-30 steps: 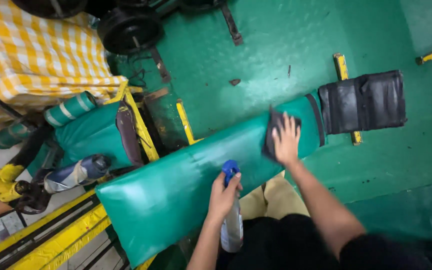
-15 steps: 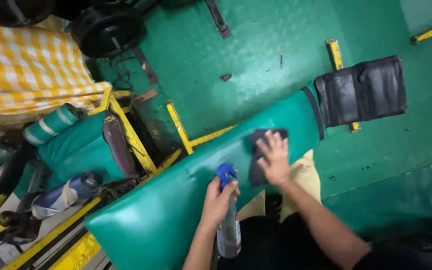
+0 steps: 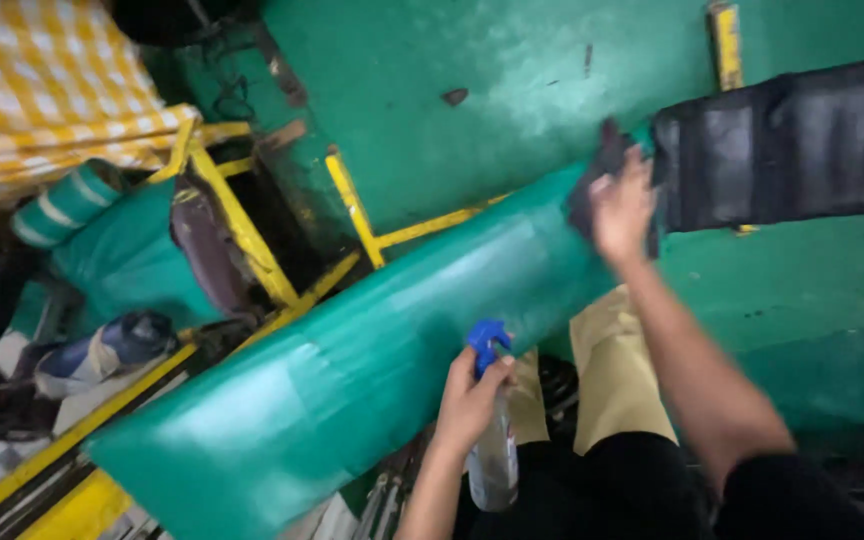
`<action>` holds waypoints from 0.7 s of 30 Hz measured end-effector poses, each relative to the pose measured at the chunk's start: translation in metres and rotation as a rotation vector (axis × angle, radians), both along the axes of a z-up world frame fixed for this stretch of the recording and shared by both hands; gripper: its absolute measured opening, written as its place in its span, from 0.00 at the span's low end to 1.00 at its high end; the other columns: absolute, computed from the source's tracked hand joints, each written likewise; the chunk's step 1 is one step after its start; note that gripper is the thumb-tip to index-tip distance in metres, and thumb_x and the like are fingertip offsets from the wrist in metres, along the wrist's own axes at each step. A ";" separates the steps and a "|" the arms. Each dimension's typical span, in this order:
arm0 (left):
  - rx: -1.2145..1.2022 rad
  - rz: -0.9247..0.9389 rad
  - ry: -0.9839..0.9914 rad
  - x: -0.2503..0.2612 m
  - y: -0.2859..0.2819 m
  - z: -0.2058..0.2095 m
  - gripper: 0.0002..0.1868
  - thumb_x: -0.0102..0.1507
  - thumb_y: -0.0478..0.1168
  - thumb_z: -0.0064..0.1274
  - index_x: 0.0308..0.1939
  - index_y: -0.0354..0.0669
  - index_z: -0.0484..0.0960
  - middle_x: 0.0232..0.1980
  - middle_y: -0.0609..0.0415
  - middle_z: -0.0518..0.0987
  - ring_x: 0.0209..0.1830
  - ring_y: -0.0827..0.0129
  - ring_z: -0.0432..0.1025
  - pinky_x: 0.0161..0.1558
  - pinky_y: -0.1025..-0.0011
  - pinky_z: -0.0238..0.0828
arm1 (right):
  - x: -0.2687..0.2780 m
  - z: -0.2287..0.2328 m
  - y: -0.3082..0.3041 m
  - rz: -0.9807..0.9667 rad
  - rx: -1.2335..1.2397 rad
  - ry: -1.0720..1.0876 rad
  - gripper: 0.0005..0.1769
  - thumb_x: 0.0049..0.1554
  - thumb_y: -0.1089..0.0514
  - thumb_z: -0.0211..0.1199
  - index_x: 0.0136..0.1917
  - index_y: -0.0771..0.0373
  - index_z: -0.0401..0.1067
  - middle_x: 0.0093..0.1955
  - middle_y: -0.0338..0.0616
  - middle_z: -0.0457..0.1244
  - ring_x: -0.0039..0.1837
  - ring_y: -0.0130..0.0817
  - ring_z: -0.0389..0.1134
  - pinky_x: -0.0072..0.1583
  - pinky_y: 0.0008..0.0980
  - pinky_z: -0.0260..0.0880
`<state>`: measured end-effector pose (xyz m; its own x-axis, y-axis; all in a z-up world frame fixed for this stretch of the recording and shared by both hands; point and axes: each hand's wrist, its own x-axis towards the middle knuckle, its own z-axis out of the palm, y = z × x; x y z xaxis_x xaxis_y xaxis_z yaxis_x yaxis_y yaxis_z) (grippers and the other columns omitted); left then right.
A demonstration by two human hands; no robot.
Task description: Cleaning a weight bench and a cable machine attachment using spray and a cloth.
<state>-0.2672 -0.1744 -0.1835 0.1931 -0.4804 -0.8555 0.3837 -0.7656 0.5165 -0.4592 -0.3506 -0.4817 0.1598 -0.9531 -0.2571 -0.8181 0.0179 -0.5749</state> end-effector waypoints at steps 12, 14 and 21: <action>-0.106 -0.027 -0.071 0.015 -0.024 0.078 0.15 0.65 0.37 0.51 0.56 0.40 0.81 0.32 0.59 0.78 0.32 0.78 0.71 0.37 0.76 0.69 | 0.036 0.104 0.119 0.120 0.016 -0.059 0.31 0.63 0.51 0.51 0.79 0.56 0.61 0.87 0.54 0.42 0.86 0.63 0.40 0.79 0.71 0.37; -0.122 -0.033 -0.098 0.031 -0.004 0.085 0.15 0.64 0.37 0.52 0.55 0.40 0.81 0.32 0.59 0.78 0.32 0.78 0.72 0.36 0.76 0.70 | 0.056 0.107 0.103 0.002 0.045 -0.063 0.30 0.66 0.50 0.50 0.79 0.56 0.60 0.87 0.51 0.42 0.86 0.62 0.39 0.78 0.70 0.36; -0.215 0.066 -0.109 0.083 0.066 0.085 0.14 0.63 0.36 0.55 0.52 0.38 0.81 0.28 0.57 0.80 0.26 0.75 0.73 0.31 0.75 0.70 | 0.161 0.218 0.157 0.186 0.086 -0.374 0.36 0.66 0.45 0.47 0.82 0.62 0.54 0.84 0.52 0.49 0.84 0.57 0.41 0.77 0.67 0.30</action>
<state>-0.1844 -0.1087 -0.0985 0.3159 -0.6327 -0.7071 0.3619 -0.6085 0.7062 -0.2981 -0.1934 -0.2642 0.4245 -0.8767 -0.2261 -0.5471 -0.0494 -0.8356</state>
